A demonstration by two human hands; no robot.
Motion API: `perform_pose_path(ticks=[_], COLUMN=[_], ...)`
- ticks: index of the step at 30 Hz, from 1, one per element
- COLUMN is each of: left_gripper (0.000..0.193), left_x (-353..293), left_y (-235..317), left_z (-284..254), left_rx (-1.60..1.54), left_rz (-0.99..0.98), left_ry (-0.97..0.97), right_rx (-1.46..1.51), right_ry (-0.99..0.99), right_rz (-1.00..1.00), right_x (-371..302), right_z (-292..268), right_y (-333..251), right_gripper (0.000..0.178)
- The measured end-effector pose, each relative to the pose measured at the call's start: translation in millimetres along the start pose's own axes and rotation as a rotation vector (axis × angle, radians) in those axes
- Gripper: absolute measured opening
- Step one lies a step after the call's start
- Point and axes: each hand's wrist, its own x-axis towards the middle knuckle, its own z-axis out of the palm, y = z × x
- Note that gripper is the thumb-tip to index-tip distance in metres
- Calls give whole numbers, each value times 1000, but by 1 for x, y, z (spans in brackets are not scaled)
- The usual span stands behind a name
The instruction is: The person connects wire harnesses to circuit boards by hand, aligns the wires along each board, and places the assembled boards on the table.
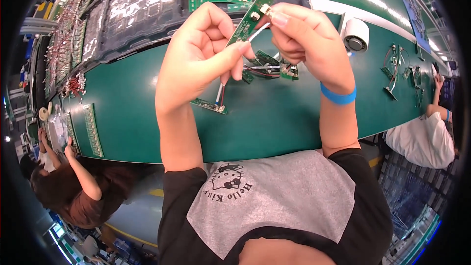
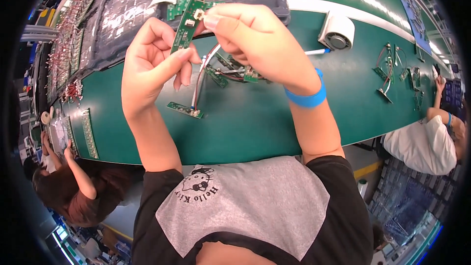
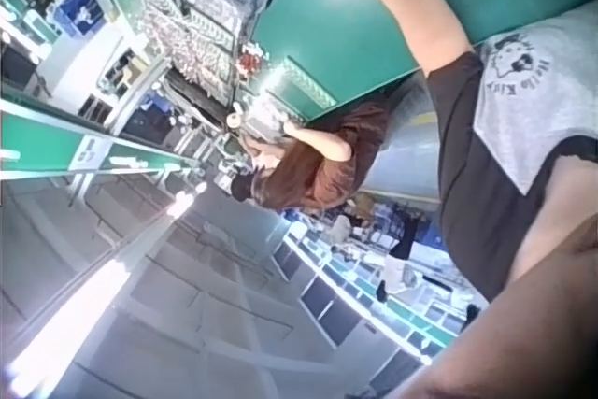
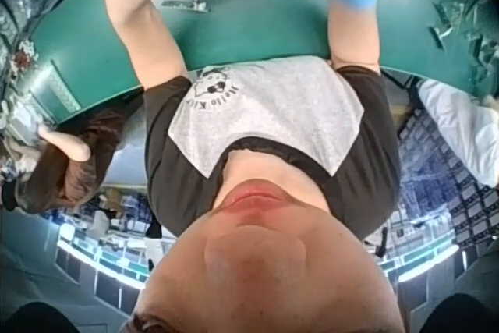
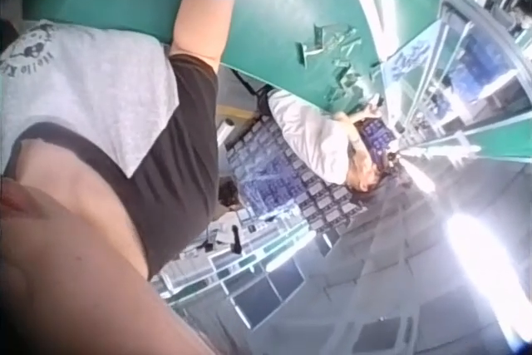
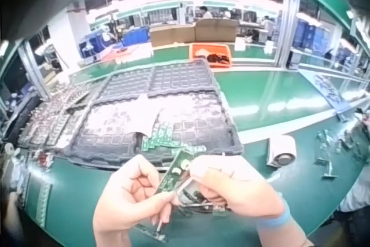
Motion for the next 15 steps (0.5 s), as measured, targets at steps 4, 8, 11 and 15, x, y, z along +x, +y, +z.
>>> perform_pose_path(ticks=[4, 8, 11, 15], left_gripper=[37, 44, 43, 42], left_x=[6, 4, 6, 7], left_y=[-3, -8, -13, -17], left_z=[8, 3, 2, 6], left_rx=[4, 257, 422, 550], left_rz=[-38, -106, -35, 3], left_ry=[-8, -42, 32, 89], right_rx=[-36, -150, -270, -344], right_ry=[-5, -3, 34, 52], right_rz=[2, 14, -45, -41], right_x=[2, 6, 12, 15], right_z=[-7, -5, -3, -4], right_y=[5, 8, 16, 17], right_gripper=[29, 28, 28, 29])
